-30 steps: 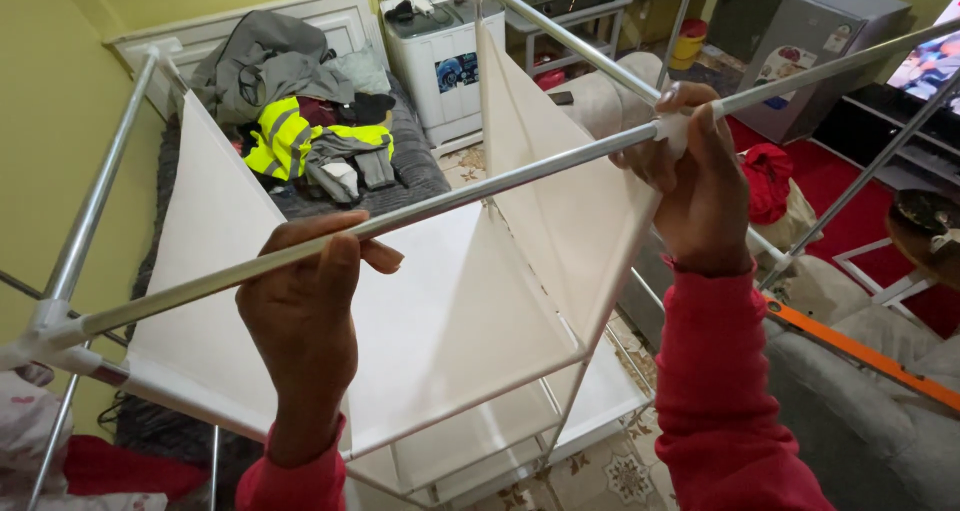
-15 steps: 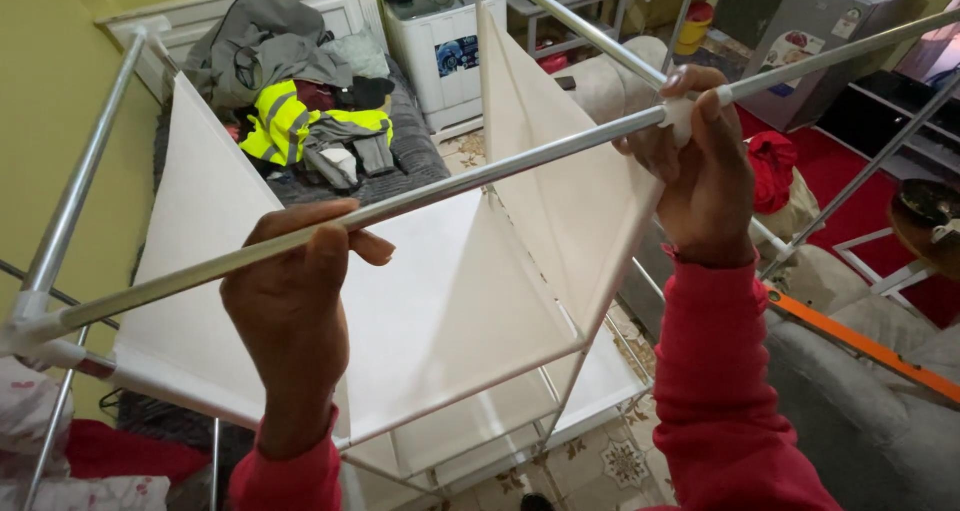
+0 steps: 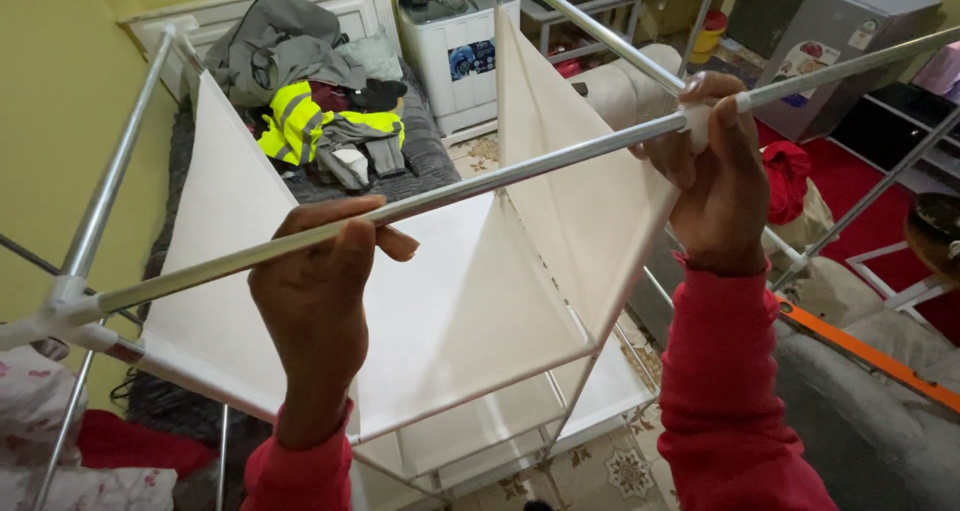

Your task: Assembling a metal and fabric storage rack by connecting poles and joints.

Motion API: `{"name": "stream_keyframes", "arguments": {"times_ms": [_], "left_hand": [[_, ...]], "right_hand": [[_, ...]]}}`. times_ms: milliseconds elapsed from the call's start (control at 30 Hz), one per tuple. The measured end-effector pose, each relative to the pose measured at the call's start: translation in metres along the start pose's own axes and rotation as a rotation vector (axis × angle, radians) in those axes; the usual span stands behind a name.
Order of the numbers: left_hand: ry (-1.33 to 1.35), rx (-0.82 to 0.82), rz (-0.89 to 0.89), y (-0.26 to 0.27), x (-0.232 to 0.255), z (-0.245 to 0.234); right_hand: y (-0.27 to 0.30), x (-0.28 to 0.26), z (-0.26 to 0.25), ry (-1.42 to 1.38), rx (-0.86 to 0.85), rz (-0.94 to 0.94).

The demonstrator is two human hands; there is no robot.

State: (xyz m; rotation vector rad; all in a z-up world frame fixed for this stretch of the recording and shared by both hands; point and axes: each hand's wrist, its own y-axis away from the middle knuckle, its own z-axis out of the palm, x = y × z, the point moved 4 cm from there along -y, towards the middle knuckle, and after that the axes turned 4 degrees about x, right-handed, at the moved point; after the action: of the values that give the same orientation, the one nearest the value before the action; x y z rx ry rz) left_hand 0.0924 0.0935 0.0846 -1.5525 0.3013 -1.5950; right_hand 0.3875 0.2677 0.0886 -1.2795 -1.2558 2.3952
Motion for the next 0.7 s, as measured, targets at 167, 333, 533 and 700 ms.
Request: {"name": "stream_keyframes", "arguments": {"times_ms": [167,333,533,700], "left_hand": [[-0.032,-0.004,0.011,0.0008,0.0036,0.0008],[0.023,-0.02,0.022,0.0017,0.0004,0.0009],[0.043,-0.008,-0.017,0.0013,0.0005,0.0007],[0.049,-0.013,0.005,0.0013,0.0004,-0.0002]], "right_hand": [[0.0013,0.0021,-0.0022,0.009,0.026,0.0],[0.0002,0.003,-0.0033,0.016,0.047,-0.008],[0.0008,0.0033,-0.0029,0.035,0.031,-0.015],[0.0006,0.0007,0.0009,0.031,0.041,0.0]]}}
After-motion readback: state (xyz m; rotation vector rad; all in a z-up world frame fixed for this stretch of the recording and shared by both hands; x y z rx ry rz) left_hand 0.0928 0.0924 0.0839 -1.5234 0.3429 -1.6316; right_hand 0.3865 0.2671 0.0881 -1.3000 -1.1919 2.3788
